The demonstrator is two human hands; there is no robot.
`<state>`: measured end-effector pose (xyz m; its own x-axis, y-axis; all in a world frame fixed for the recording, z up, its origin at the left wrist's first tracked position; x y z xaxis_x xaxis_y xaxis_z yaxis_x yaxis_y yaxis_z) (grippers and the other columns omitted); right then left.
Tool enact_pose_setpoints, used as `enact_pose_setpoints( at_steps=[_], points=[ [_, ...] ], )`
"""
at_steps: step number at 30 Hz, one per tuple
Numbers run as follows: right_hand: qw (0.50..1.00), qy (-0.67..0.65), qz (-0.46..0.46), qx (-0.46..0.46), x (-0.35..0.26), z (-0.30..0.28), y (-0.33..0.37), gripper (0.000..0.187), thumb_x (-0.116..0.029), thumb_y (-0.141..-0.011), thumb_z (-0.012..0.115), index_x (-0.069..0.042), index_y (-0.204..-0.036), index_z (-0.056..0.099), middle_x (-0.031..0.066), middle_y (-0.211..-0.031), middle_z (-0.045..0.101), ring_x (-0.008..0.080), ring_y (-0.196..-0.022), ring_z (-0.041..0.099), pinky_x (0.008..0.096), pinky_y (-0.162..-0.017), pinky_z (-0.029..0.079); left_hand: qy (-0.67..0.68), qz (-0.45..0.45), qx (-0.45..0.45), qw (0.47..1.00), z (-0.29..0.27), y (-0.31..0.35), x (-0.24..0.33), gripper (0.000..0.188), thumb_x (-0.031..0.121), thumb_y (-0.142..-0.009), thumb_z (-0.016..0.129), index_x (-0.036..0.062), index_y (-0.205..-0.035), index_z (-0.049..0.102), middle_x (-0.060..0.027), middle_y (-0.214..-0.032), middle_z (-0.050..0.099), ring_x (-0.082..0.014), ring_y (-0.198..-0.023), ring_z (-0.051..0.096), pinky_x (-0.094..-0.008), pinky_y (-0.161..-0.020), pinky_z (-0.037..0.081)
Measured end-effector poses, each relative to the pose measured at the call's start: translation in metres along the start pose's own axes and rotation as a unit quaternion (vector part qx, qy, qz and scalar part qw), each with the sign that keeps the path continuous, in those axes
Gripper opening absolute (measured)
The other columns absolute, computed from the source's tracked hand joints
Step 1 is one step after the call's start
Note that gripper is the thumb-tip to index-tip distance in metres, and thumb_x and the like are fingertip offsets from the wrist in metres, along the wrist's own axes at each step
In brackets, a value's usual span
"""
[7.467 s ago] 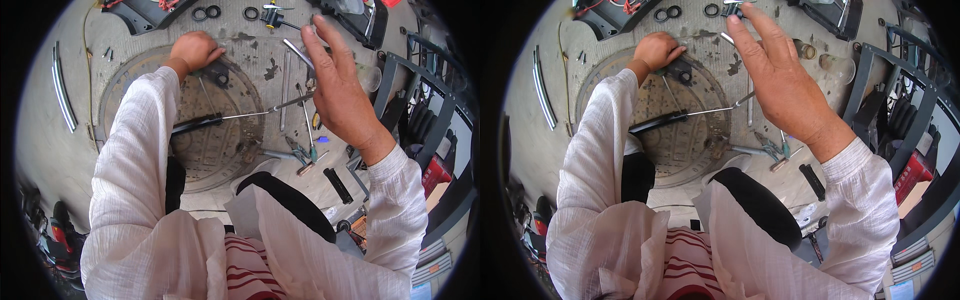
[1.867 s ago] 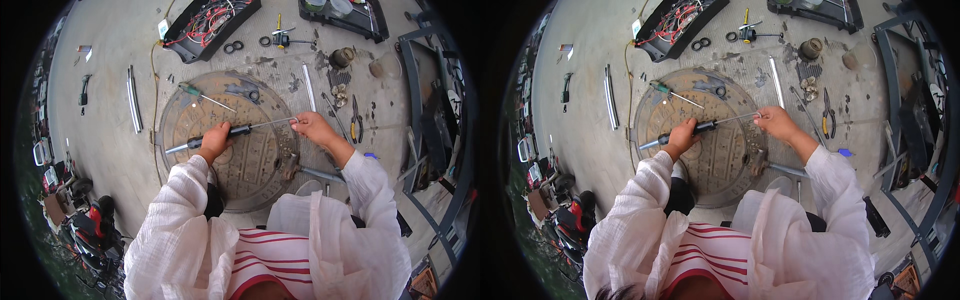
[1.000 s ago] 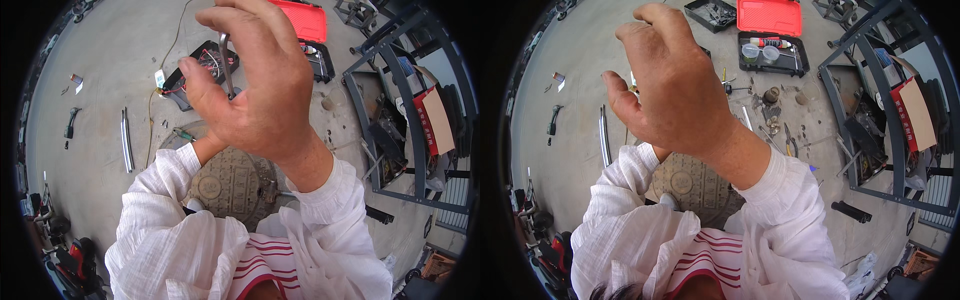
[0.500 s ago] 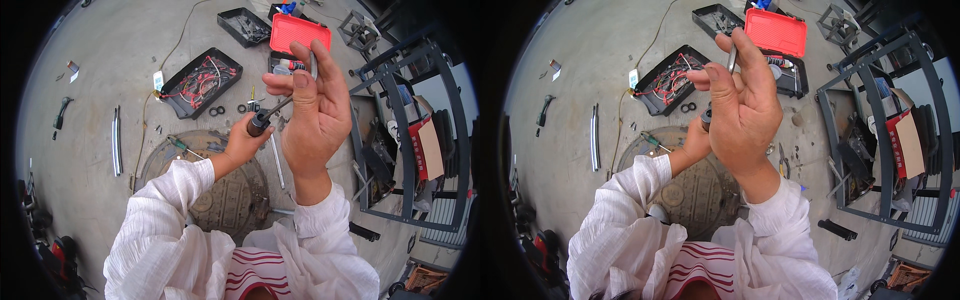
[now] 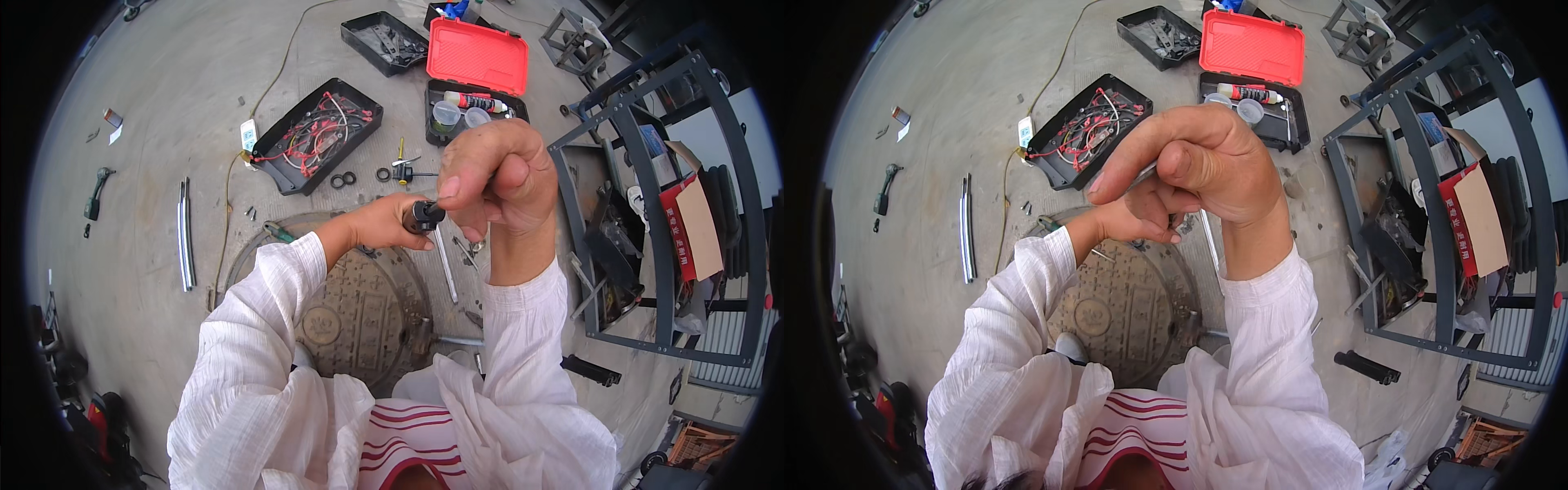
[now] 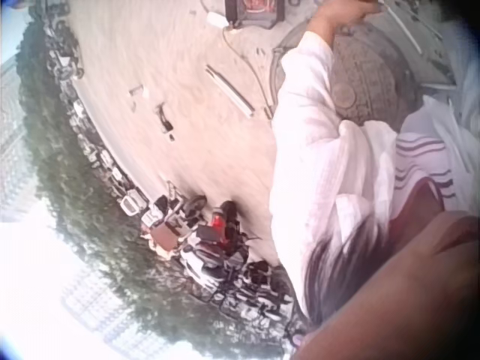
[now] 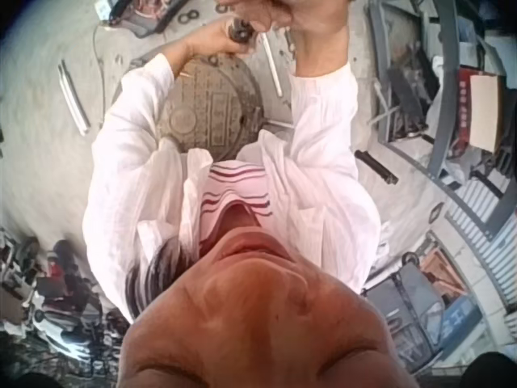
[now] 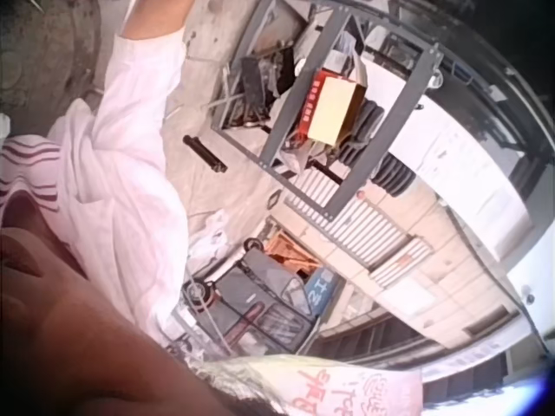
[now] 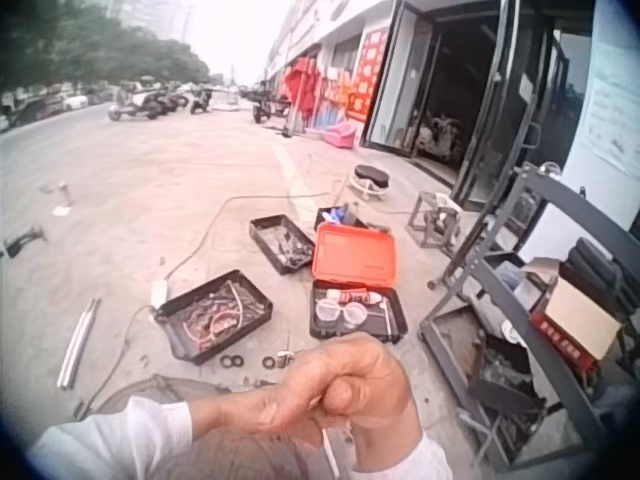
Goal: The person assembles a cylindrical mechanical component using an Allen key and other tools. They insert a metal rod into a black housing, tighten a screw, and manipulate various small parts on a cluttered workbench.
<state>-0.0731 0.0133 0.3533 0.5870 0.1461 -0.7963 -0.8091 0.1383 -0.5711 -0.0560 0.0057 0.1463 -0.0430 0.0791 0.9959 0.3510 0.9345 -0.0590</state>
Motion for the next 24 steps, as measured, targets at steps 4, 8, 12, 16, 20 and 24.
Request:
enact_pose_setpoints(
  at_steps=[4,8,12,16,20,24],
  points=[
    [0.984,0.099,0.001,0.145,-0.001,-0.018,-0.004,0.046,-0.038,-0.098,0.049,0.007,-0.102,0.062,0.0077,-0.075,0.06,0.0088,-0.06,0.052,0.0196,-0.053,0.037,0.052,-0.041,0.066,0.996,-0.014,-0.001,-0.025,0.026,0.009,-0.074,0.078,0.0077,-0.086,0.056,0.0068,-0.073,0.053,-0.0065,-0.067,0.048,-0.0251,-0.062,0.042],
    [0.912,0.238,-0.083,0.323,-0.011,-0.019,0.005,0.044,-0.034,-0.102,0.04,0.005,-0.115,0.057,0.0065,-0.095,0.057,0.0102,-0.085,0.05,0.0235,-0.074,0.042,0.033,0.003,0.382,0.923,-0.038,0.015,-0.012,0.023,0.007,-0.076,0.076,0.006,-0.089,0.057,0.0035,-0.077,0.059,-0.0073,-0.071,0.051,-0.0252,-0.065,0.044],
    [0.867,0.311,-0.174,0.349,-0.004,-0.005,0.016,0.055,-0.044,-0.099,0.042,0.004,-0.126,0.049,0.0071,-0.101,0.054,0.0113,-0.09,0.048,0.0271,-0.081,0.042,-0.002,0.017,0.482,0.876,-0.035,0.03,-0.001,0.022,0.01,-0.079,0.074,0.0068,-0.093,0.058,0.0011,-0.084,0.063,-0.0071,-0.078,0.054,-0.0264,-0.07,0.046],
    [0.841,0.327,-0.194,0.384,-0.002,0.001,0.02,0.055,-0.045,-0.097,0.048,0.003,-0.123,0.047,0.0083,-0.102,0.056,0.0113,-0.087,0.05,0.0271,-0.081,0.043,-0.011,0.058,0.488,0.871,-0.035,0.032,-0.012,0.021,0.012,-0.078,0.075,0.0079,-0.088,0.056,0.0013,-0.081,0.062,-0.0069,-0.077,0.053,-0.0267,-0.071,0.046],
    [0.837,0.31,-0.182,0.412,-0.004,-0.004,0.022,0.047,-0.042,-0.1,0.041,0.002,-0.116,0.049,0.0091,-0.098,0.058,0.0115,-0.082,0.052,0.0257,-0.079,0.044,0.004,0.061,0.484,0.873,-0.033,0.03,-0.008,0.022,0.011,-0.077,0.075,0.0077,-0.089,0.057,0.0014,-0.081,0.062,-0.0071,-0.077,0.052,-0.026,-0.07,0.046],
    [0.868,0.16,-0.165,0.44,-0.001,-0.024,0.018,0.047,-0.043,-0.102,0.033,-0.001,-0.098,0.054,0.0068,-0.078,0.057,0.0102,-0.066,0.049,0.024,-0.063,0.042,0.016,0.023,0.422,0.906,-0.034,0.025,-0.01,0.025,0.008,-0.075,0.077,0.0062,-0.092,0.058,0.0022,-0.08,0.061,-0.0067,-0.075,0.052,-0.0253,-0.069,0.045]
  ],
)
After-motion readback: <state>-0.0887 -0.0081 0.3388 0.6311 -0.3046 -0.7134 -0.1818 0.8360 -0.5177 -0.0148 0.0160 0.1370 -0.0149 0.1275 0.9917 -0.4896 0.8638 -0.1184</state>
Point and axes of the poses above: each hand's wrist, its own y-axis away from the middle knuckle, its own z-axis out of the palm, x = y × z, the point moved 10 cm from there along -y, towards the middle knuckle
